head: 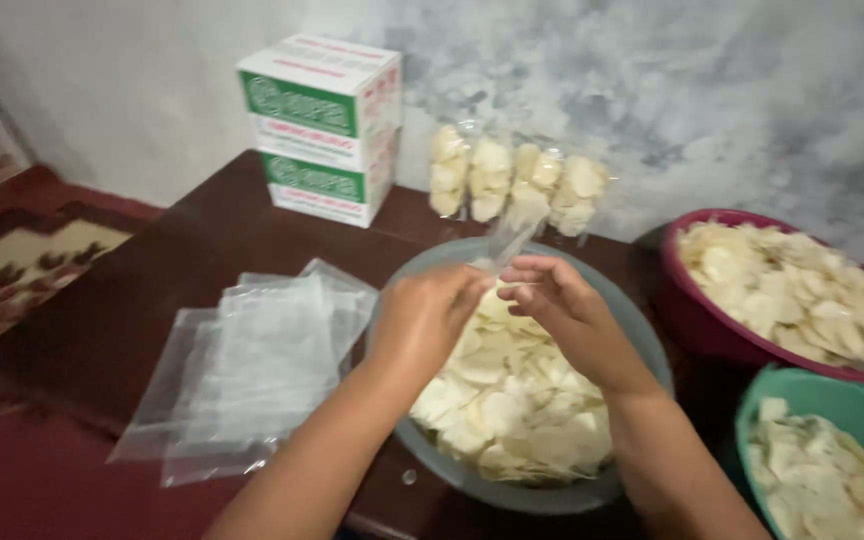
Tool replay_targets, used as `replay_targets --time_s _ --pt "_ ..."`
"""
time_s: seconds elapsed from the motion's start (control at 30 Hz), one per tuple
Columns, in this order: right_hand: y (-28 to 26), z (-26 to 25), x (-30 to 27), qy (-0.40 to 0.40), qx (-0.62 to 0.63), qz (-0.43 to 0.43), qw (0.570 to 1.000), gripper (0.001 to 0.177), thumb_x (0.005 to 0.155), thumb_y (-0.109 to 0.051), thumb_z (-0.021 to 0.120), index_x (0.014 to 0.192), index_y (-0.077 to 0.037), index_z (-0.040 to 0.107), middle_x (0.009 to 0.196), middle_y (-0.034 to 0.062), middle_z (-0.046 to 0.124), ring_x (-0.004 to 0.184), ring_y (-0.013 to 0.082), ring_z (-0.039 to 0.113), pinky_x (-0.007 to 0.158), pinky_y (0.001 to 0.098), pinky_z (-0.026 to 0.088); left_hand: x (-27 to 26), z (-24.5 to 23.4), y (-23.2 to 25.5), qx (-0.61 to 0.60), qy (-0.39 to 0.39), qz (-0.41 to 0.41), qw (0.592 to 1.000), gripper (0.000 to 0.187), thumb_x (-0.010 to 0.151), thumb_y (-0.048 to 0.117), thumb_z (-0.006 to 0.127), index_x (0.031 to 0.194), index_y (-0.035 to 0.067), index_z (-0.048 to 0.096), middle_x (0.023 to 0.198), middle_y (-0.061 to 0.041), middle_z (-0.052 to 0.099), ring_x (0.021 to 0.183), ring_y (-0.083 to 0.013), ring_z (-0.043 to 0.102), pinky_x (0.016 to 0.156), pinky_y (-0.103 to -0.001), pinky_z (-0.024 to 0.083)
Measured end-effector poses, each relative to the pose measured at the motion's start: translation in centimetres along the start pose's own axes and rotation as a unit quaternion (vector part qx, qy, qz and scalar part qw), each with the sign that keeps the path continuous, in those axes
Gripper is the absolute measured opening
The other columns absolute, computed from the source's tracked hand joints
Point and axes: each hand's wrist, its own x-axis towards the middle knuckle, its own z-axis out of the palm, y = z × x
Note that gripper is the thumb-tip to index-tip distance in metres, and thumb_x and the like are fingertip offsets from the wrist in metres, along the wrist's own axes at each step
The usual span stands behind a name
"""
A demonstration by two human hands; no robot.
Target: Filling small plastic bags with chips from a large bowl
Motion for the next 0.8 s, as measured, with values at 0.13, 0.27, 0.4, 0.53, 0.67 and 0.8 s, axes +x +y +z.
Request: replay_targets --time_s 0.13,0.27,0.4,0.53,0.67,0.8 --pt "0.5 -2.3 -0.4 0.067 0.019 0.038 0.997 0.042 0.096 -0.016 0.068 0.134 -0.002 0.055 0.120 0.0121 0.069 0.107 0.0232 0.069 0.092 0.0464 0.060 3.5 5.1 0.6 -0.052 -0.088 -0.033 0.994 0.020 0.095 0.047 0.061 0.094 0.031 0.073 0.091 0.001 0.078 0.098 -0.0307 0.072 0.086 -0.047 0.057" --pt "3.3 -4.6 -0.6 0.113 0.019 0.049 0.992 0.025 0.099 -0.017 0.066 0.119 -0.002 0.062 0.097 0.0124 0.069 0.095 0.0268 0.072 0.087 0.0503 0.062 4.8 9.6 0.0 -0.047 -0.157 -0.032 0.986 0.026 0.089 0.048 0.067 0.089 0.022 0.067 0.087 -0.003 0.075 0.095 -0.0322 0.072 0.083 -0.048 0.056" --pt "5.4 -5.1 -0.9 0.133 0.018 0.096 0.986 0.024 0.100 -0.019 0.064 0.115 -0.001 0.068 0.091 0.0136 0.067 0.087 0.0260 0.069 0.088 0.0499 0.060 4.1 11.6 -1.3 -0.050 -0.210 -0.042 0.976 0.033 0.084 0.054 0.069 0.083 0.022 0.060 0.081 -0.003 0.070 0.087 -0.0340 0.070 0.075 -0.047 0.053" --pt "5.3 -5.0 -0.8 0.121 0.060 0.128 0.983 0.023 0.097 -0.017 0.058 0.108 -0.002 0.070 0.086 0.0100 0.063 0.078 0.0213 0.068 0.078 0.0450 0.062 3.1 9.4 -0.3 -0.120 -0.215 -0.028 0.969 0.038 0.088 0.049 0.070 0.086 0.014 0.059 0.079 -0.014 0.068 0.084 -0.0424 0.069 0.073 -0.053 0.052" --pt "4.2 -4.7 -1.0 0.125 0.015 0.097 0.987 0.023 0.091 -0.007 0.057 0.102 0.004 0.074 0.080 0.0150 0.067 0.072 0.0234 0.069 0.072 0.0413 0.061 2.9 9.1 -1.1 -0.143 -0.195 -0.021 0.970 0.022 0.098 0.041 0.058 0.094 0.020 0.054 0.071 -0.005 0.069 0.073 -0.0361 0.071 0.071 -0.048 0.056" --pt "4.6 -4.1 -1.3 0.144 -0.142 -0.050 0.978 0.049 0.082 0.000 0.076 0.129 0.004 0.062 0.095 0.0247 0.076 0.081 0.0308 0.075 0.069 0.0445 0.063 3.4 7.9 -0.1 -0.032 -0.225 -0.041 0.973 0.040 0.096 0.033 0.044 0.134 0.031 0.034 0.086 -0.015 0.072 0.088 -0.0436 0.071 0.084 -0.058 0.055"
